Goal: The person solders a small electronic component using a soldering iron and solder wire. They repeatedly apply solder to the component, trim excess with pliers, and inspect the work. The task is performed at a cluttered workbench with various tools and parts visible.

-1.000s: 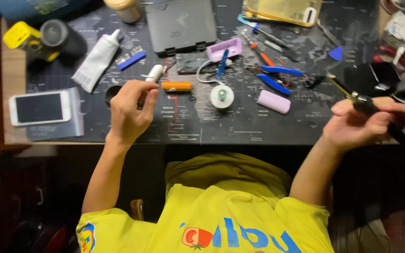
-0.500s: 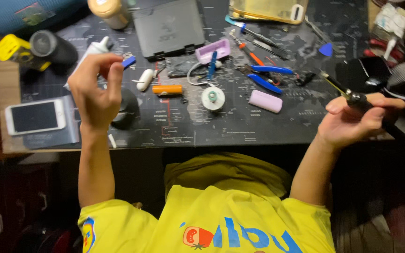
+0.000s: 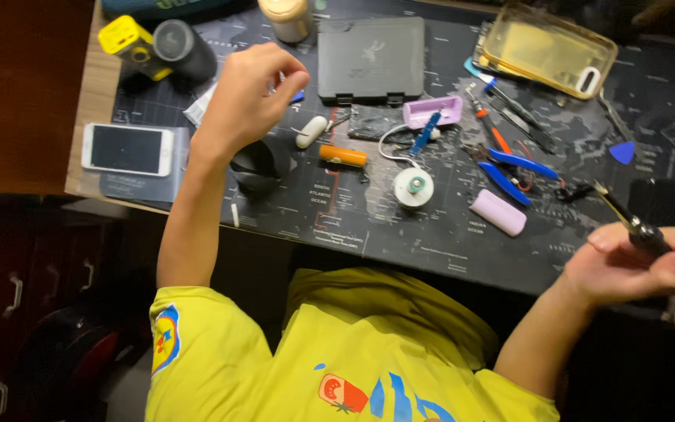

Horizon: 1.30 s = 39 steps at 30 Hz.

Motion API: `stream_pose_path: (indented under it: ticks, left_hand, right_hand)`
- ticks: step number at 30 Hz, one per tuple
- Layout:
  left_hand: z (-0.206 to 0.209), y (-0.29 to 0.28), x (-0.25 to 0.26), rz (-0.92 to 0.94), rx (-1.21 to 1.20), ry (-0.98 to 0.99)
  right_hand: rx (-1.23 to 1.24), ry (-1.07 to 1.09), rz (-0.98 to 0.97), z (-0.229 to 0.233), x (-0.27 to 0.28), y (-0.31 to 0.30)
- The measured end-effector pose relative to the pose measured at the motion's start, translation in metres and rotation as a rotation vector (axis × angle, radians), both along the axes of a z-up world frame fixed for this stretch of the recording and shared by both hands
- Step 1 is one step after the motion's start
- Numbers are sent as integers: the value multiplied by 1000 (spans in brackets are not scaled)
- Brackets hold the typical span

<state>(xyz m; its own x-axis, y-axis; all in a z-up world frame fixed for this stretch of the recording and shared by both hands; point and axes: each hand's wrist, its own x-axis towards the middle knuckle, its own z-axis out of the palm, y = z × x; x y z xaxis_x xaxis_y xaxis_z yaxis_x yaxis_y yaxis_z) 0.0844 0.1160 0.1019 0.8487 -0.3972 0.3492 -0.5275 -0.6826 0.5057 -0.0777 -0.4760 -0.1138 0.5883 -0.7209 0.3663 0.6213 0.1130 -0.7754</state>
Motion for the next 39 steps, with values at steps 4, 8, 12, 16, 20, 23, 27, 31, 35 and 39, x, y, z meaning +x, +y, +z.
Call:
stream_pose_path:
  ticks: [4, 8, 12, 16, 20, 23, 27, 31, 35, 39]
  left_hand:
    - [-12, 4, 5, -43, 122, 127]
    - [-29, -3, -2, -75, 302, 329]
    - [-32, -3, -10, -27, 373, 434]
    - [-21, -7, -13, -2, 356, 490]
    - [-41, 6, -6, -28, 334, 432]
    - [-47, 4, -6, -86, 322, 367]
    - [-22, -6, -11, -28, 336, 429]
    - [-20, -11, -13, -63, 397, 385]
    - [-12, -26, -15, -99, 413, 180]
    - [12, -67, -13, -106, 361, 176]
  right_hand:
    - [58, 102, -45, 19, 0, 10]
    - [2, 69, 17, 15, -3, 4]
    - [-33, 65, 7, 1, -7, -4]
    - [-110, 58, 31, 25, -5, 13]
    - [68, -77, 79, -32, -6, -27]
    - [253, -165, 119, -48, -18, -36]
    - [243, -126, 111, -41, -22, -18]
    - [147, -114, 44, 3, -15, 14]
    - [-4, -145, 69, 87, 2, 58]
    - [12, -129, 45, 104, 6, 67]
